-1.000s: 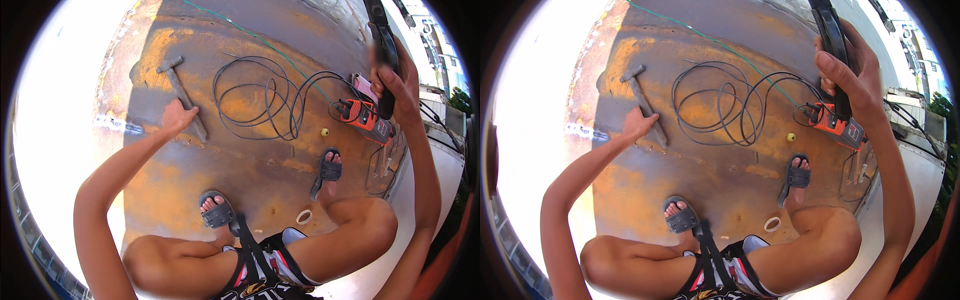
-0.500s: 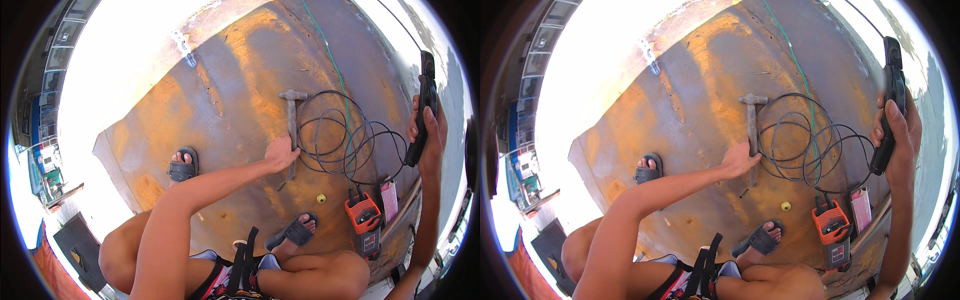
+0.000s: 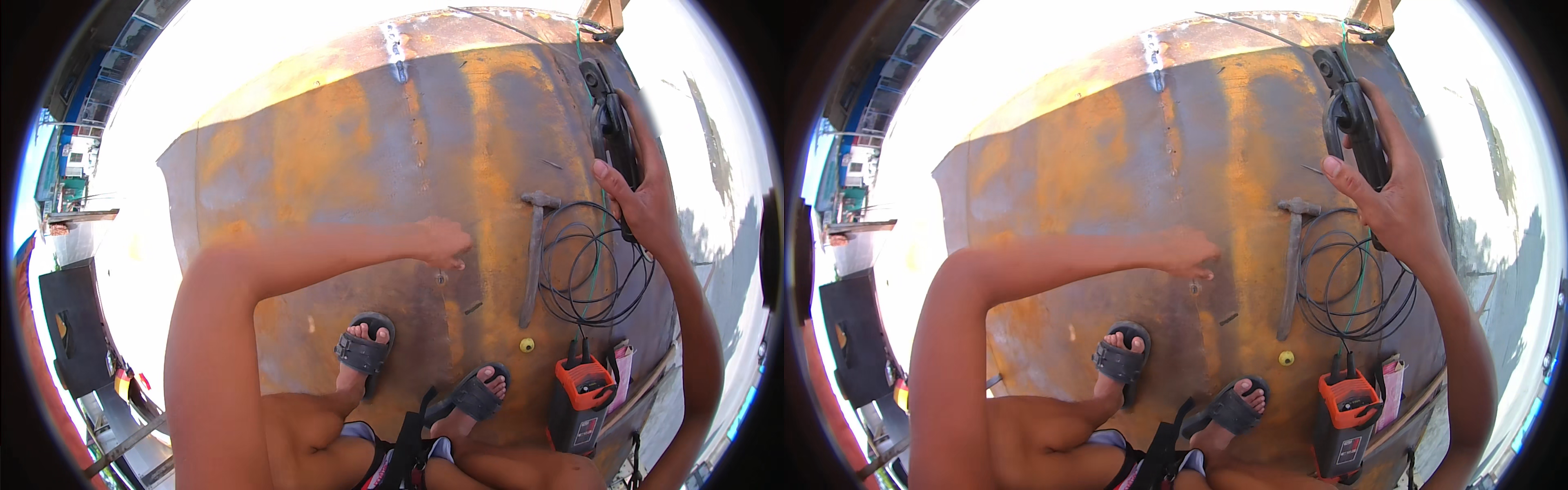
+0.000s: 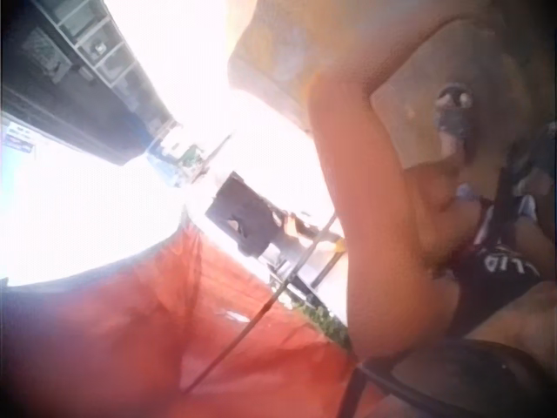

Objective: The person welds a seam on a large curved metal surface using a handheld welding torch and electrode. They pause to insert a new electrode, then continue welding and briefly tap the weld with a hammer.

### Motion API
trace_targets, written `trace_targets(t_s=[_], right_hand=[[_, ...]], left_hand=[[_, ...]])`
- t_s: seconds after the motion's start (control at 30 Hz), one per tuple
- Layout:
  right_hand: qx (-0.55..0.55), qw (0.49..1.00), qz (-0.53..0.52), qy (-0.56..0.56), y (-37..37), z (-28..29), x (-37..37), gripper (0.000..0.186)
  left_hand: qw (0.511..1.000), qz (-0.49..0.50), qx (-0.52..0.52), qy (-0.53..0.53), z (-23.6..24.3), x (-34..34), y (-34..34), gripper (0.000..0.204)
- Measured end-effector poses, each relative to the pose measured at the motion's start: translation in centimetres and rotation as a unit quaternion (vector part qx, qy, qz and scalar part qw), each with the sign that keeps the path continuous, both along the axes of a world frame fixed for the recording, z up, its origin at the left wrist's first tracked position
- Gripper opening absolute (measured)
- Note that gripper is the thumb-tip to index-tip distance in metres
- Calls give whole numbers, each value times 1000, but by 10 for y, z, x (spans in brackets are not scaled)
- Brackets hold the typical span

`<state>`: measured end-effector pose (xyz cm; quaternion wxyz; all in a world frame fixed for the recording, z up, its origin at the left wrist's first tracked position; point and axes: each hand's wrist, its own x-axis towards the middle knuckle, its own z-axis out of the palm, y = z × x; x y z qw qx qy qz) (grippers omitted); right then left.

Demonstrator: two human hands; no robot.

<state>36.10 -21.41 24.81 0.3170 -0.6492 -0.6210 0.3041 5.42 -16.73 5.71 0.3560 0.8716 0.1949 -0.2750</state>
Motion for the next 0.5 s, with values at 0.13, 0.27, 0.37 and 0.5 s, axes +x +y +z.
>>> trace_targets(t_s=[0.13, 0.27, 0.37, 0.5], right_hand=[[-40, 994, 19, -98, 11, 2, -27, 105], [-88, 996, -28, -20, -7, 26, -51, 102], [-64, 997, -43, 27, -22, 55, -62, 96], [-4, 996, -73, 51, -15, 77, -75, 88]], left_hand=[[999, 42, 12, 21, 30, -44, 66, 56], [975, 200, -75, -67, 76, -52, 83, 66], [964, 206, -150, -81, 124, -66, 73, 71], [957, 246, -120, -99, 164, -95, 67, 71]])
